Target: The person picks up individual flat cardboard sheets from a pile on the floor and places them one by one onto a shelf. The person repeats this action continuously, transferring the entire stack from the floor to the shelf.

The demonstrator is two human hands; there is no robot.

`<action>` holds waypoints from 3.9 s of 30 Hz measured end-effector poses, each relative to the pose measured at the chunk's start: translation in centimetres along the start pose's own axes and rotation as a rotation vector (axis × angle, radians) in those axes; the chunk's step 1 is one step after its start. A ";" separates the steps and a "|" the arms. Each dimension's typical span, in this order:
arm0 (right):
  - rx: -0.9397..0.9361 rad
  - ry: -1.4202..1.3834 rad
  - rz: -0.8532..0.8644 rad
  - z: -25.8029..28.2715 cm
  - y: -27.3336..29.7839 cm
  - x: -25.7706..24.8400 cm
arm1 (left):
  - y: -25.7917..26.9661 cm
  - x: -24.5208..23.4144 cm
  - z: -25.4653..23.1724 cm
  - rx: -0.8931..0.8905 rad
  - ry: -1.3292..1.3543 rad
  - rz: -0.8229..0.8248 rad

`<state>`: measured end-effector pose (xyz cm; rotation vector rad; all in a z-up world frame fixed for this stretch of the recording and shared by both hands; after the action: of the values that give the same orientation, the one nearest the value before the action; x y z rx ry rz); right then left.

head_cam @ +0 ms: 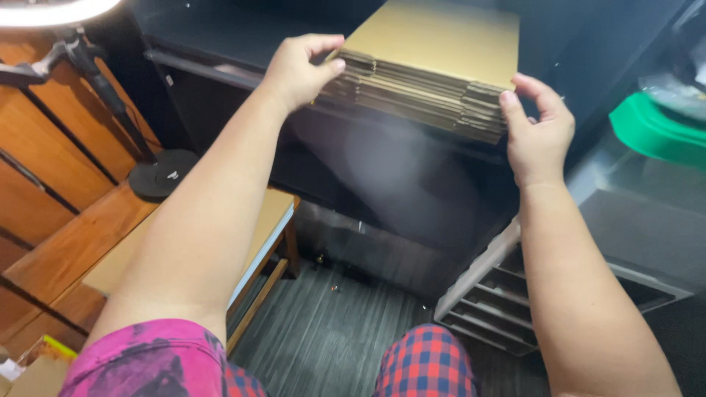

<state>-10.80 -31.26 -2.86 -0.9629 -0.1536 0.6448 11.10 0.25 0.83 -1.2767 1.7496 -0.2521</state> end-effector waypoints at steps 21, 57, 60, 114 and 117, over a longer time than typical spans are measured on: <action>-0.067 -0.252 -0.043 3.7 14.8 7.7 | 32.9 -16.2 12.6 -0.839 -0.228 -0.172; 1.155 -0.926 0.707 13.6 43.7 28.4 | 48.7 -17.0 25.3 -0.984 -0.473 -0.285; 1.180 -0.947 0.689 13.7 43.8 28.3 | 48.4 -17.1 24.4 -0.979 -0.472 -0.282; 1.281 -0.943 0.523 11.8 42.4 27.4 | 47.4 -18.0 20.1 -1.136 -0.465 -0.296; 1.277 -0.930 0.483 10.4 42.1 27.5 | 46.5 -18.0 18.0 -1.159 -0.495 -0.268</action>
<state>-11.40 8.85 -34.93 0.6093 -0.2728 1.3550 -4.50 41.71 -28.28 -2.1277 1.2389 0.9974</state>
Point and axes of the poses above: each hand's wrist, its own y-axis away from the middle knuckle, its own x-axis out of the palm, z = x × y, the point moved 1 cm from there along -y, towards the middle knuckle, and after that the axes turned 7 degrees about -y, right-handed, at the moved point
